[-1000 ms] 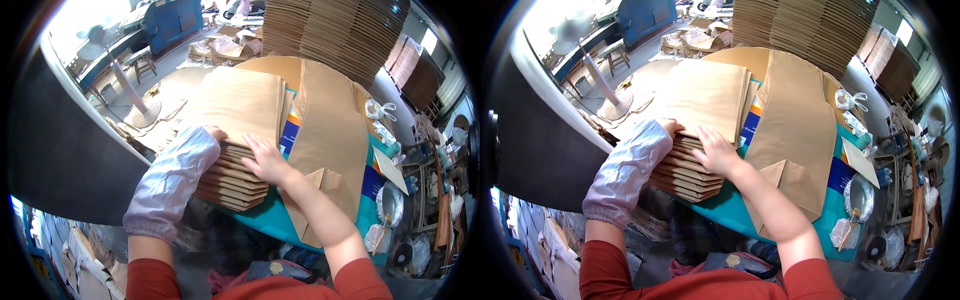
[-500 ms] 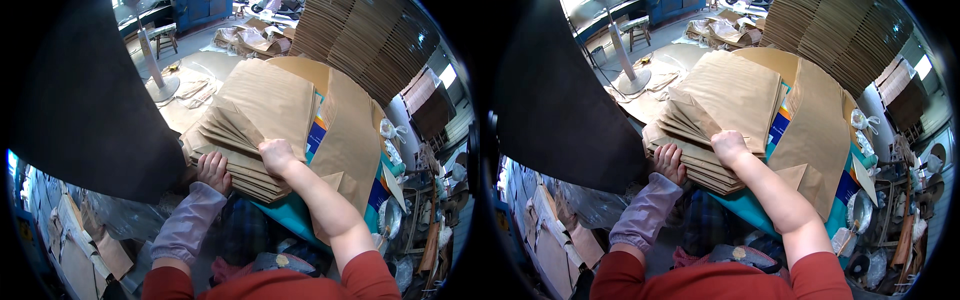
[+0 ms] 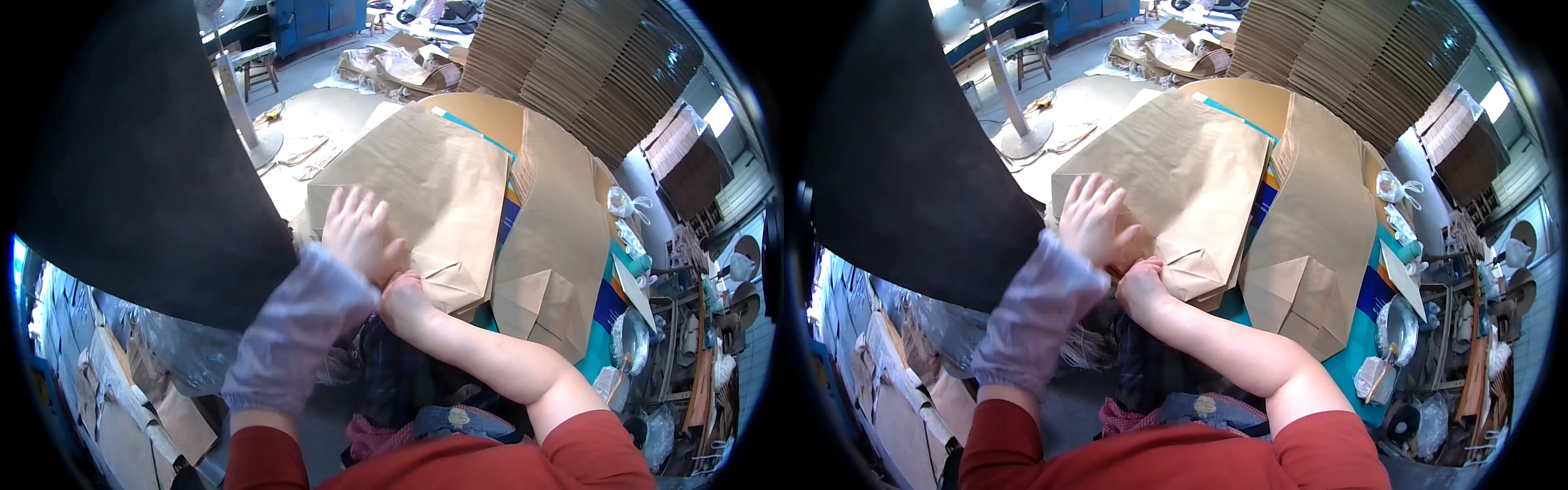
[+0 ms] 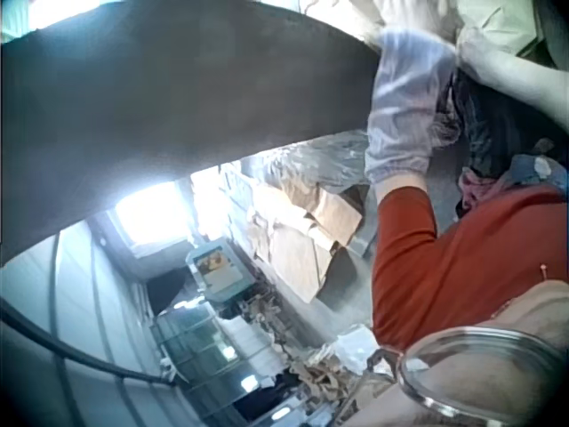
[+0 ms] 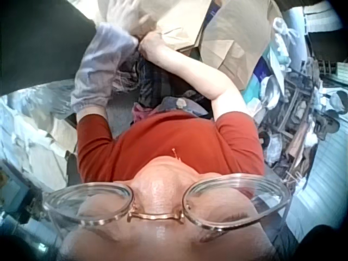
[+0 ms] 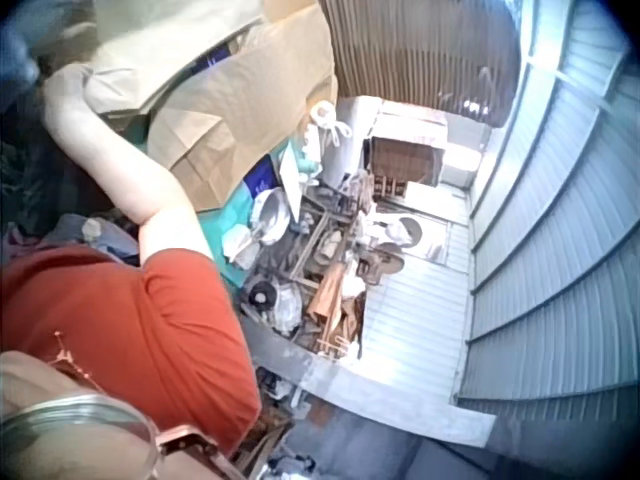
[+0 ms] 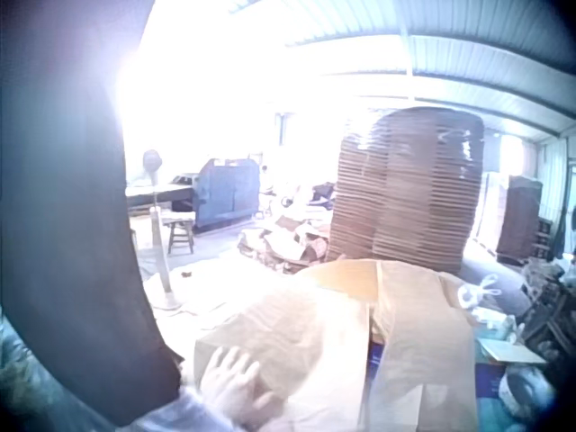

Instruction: The person assembles flat brown paper bags by folding the bottom flaps, applying glue with a brush, and pressing the seams to seal them. They repeat this process for multiple bags, stacking the finished ones on the table.

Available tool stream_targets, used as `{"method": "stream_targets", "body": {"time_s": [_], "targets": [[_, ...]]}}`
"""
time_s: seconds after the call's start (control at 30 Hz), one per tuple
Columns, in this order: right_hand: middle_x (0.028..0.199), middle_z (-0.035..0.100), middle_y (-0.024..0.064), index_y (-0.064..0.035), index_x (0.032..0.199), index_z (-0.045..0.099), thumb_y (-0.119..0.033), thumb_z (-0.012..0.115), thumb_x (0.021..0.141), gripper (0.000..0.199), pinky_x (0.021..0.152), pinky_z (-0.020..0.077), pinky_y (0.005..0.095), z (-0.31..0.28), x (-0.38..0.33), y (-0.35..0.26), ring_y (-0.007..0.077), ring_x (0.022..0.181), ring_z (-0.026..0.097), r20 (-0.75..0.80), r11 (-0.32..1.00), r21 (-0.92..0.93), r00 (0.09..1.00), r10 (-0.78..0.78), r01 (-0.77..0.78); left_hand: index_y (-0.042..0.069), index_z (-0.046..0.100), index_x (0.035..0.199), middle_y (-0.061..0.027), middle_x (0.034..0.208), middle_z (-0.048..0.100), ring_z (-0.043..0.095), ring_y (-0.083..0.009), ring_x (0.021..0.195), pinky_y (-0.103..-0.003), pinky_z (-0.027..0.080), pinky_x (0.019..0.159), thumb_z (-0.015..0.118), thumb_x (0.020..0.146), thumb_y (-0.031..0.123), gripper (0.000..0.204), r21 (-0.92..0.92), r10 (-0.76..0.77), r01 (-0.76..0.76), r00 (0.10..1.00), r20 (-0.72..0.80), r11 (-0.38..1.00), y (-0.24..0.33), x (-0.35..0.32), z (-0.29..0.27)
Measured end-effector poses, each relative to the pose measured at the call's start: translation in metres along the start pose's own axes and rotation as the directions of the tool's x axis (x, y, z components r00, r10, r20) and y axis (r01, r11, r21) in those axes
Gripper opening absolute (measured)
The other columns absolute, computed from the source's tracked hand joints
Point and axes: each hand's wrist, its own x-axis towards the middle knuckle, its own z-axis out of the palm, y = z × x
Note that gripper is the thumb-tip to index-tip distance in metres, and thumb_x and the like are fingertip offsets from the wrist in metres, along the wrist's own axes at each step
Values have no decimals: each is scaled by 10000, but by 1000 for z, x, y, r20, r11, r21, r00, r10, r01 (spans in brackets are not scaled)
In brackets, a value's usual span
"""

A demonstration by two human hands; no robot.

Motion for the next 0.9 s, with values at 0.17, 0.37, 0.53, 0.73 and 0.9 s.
{"method": "stream_targets", "body": {"time_s": [0.17,0.37,0.53,0.73,0.9], "targets": [[1192,575,158,-73,1176,617,-481,485,923,498,979,393,433,-16,8,56,316,1107,543,30,674,726,985,167,-137,329,519,1336,-177,1439,374,275,-444,1376,-578,306,1066,599,837,422,514,252,-79,-130,730,679,959,-49,2,19],[1522,299,118,-202,1453,371,-485,412,957,573,1160,171,466,62,-34,50,320,1415,244,96,513,835,971,220,-199,189,396,1427,-208,1484,330,254,-388,1405,-538,226,1116,416,947,500,572,46,-195,210,778,598,977,-85,-4,69],[1493,344,147,-209,1447,384,-478,452,934,583,1151,196,476,79,-38,51,334,1395,290,-90,533,846,976,196,-29,197,443,1410,-211,1469,353,273,-381,1389,-553,255,1095,458,928,490,564,157,-298,254,854,428,954,-78,-28,80],[1515,293,187,-16,1449,325,-604,445,900,813,1170,177,416,113,-21,50,310,1419,252,2,373,922,968,251,-99,190,495,1367,-206,1433,396,299,-377,1372,-572,249,1087,512,903,442,529,119,-292,268,903,316,956,-80,-31,99],[1531,265,180,16,1451,301,-639,423,906,860,1177,162,397,125,20,67,291,1433,221,153,383,895,964,219,-229,166,527,1322,-188,1380,444,365,-357,1312,-548,297,1055,539,872,418,515,144,-272,242,930,248,960,-82,-35,108]]}}
